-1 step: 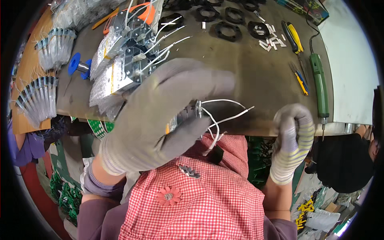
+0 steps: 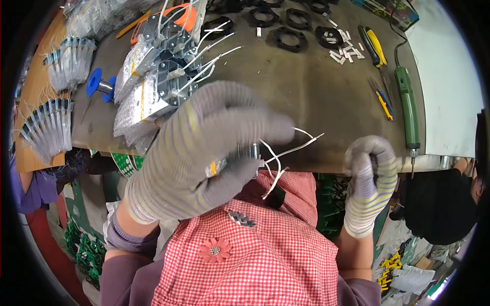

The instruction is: Soldering electrical wires onto hardware components at a manufacturing workbench.

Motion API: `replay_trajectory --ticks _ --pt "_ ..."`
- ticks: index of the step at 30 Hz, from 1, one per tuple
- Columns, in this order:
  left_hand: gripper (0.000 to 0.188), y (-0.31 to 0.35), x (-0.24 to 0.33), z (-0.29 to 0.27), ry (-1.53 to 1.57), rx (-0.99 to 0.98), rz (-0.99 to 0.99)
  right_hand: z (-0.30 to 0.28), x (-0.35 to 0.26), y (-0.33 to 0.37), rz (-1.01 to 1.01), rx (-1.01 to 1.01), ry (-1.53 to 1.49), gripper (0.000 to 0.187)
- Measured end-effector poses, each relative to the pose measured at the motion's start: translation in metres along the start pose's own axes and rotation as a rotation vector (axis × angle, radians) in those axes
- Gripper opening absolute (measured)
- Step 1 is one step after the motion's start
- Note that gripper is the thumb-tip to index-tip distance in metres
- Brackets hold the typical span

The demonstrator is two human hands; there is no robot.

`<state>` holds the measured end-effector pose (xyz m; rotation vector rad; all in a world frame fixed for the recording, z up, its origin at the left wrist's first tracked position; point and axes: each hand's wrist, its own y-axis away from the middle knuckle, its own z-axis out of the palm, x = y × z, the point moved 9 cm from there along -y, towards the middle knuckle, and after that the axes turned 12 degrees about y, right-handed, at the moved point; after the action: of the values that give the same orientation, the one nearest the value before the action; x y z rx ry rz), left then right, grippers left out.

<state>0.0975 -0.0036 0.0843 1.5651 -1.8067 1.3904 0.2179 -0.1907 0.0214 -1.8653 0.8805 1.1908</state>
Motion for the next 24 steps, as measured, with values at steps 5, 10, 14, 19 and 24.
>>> replay_trajectory --ticks 5,10,14,19,24 --pt "0.022 -0.004 0.005 0.023 -0.078 -0.208 -0.015 0.006 -0.005 -0.001 0.120 -0.005 -0.050 0.007" --pt "0.017 -0.011 -0.001 0.026 -0.065 -0.119 -0.001 0.007 -0.012 -0.001 0.113 -0.041 -0.081 0.006" --pt "0.018 -0.009 -0.003 0.026 -0.098 -0.093 -0.025 0.018 -0.020 0.000 0.133 -0.190 -0.063 0.004" --pt "0.026 -0.015 0.001 0.029 -0.187 -0.182 0.008 0.033 -0.012 0.008 0.192 -0.416 0.015 0.025" --pt "0.025 -0.016 -0.002 0.037 -0.312 -0.131 -0.025 0.044 -0.014 0.003 0.174 -0.446 0.162 0.022"
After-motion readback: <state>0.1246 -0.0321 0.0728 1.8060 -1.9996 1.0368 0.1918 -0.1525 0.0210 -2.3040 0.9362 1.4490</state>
